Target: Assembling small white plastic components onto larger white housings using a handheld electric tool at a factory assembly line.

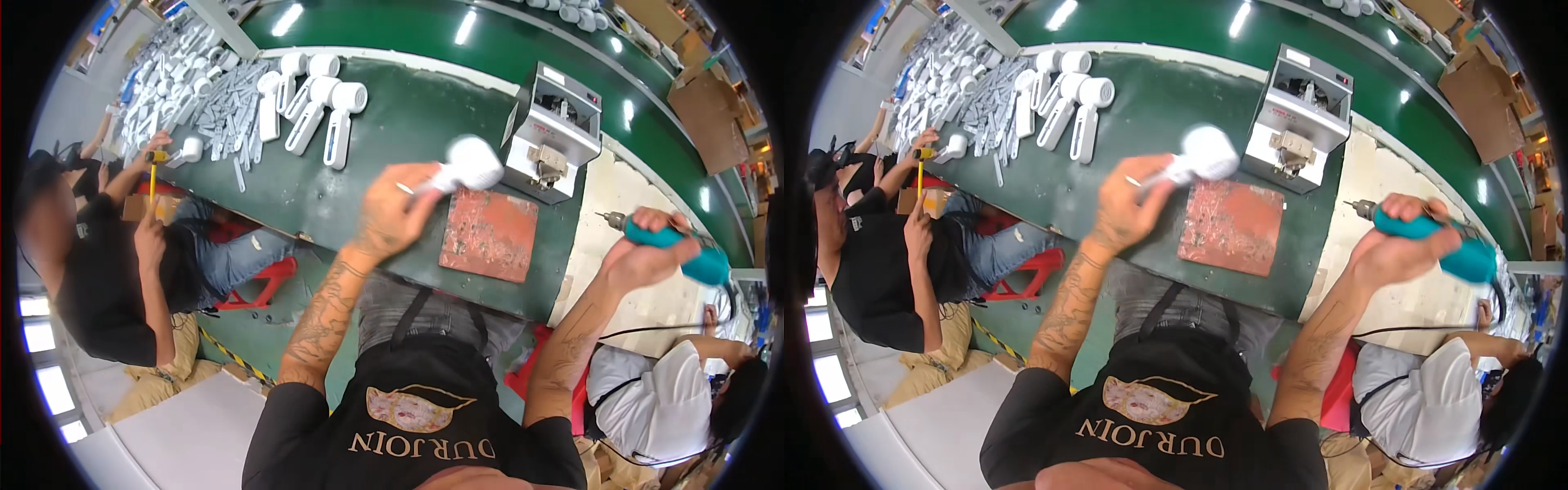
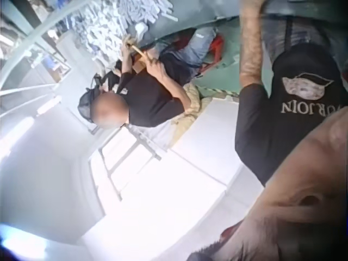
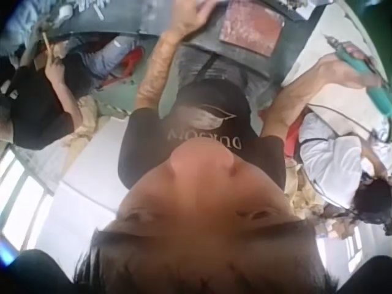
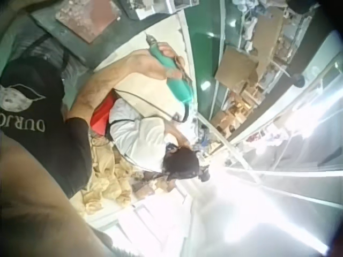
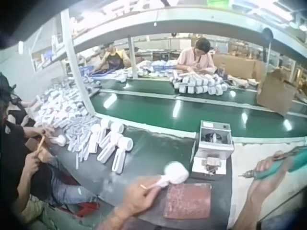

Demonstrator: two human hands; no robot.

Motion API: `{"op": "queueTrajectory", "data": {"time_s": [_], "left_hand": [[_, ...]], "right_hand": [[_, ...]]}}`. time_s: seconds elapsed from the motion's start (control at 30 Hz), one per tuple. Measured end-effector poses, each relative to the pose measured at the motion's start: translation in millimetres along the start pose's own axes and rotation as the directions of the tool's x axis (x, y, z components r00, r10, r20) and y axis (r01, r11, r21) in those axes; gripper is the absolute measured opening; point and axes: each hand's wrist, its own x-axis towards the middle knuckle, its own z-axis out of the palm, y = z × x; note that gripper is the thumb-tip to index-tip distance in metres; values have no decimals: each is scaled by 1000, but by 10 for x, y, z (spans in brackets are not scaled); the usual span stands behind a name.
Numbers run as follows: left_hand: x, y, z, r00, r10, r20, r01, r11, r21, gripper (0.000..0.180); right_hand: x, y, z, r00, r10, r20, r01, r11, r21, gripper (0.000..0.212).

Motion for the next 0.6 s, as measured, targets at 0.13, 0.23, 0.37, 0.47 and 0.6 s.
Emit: {"op": "queueTrajectory", "data": {"time_s": [0.13, 0.23, 0.37, 0.47, 0.6], "left_hand": [[63, -687, -371, 990, -128, -53, 139, 916, 375, 37], [102, -1008, -551, 987, -139, -86, 162, 790, 591, 35], [412, -835, -319, 995, 24, -101, 38, 827, 561, 38], [634, -684, 54, 997, -11, -81, 33, 961, 273, 35], [818, -933, 720, 992, -104, -67, 106, 994, 25, 32]], "right_hand": [[177, 433, -18, 996, 62, 63, -41, 958, -284, 48], [194, 583, -17, 979, 44, 198, 39, 917, -398, 43], [104, 790, -242, 963, 11, 268, 95, 921, -378, 34], [-60, 780, -270, 952, 100, 288, 7, 937, -349, 30], [-89, 939, -349, 943, 101, 318, 5, 949, -315, 25]]}}
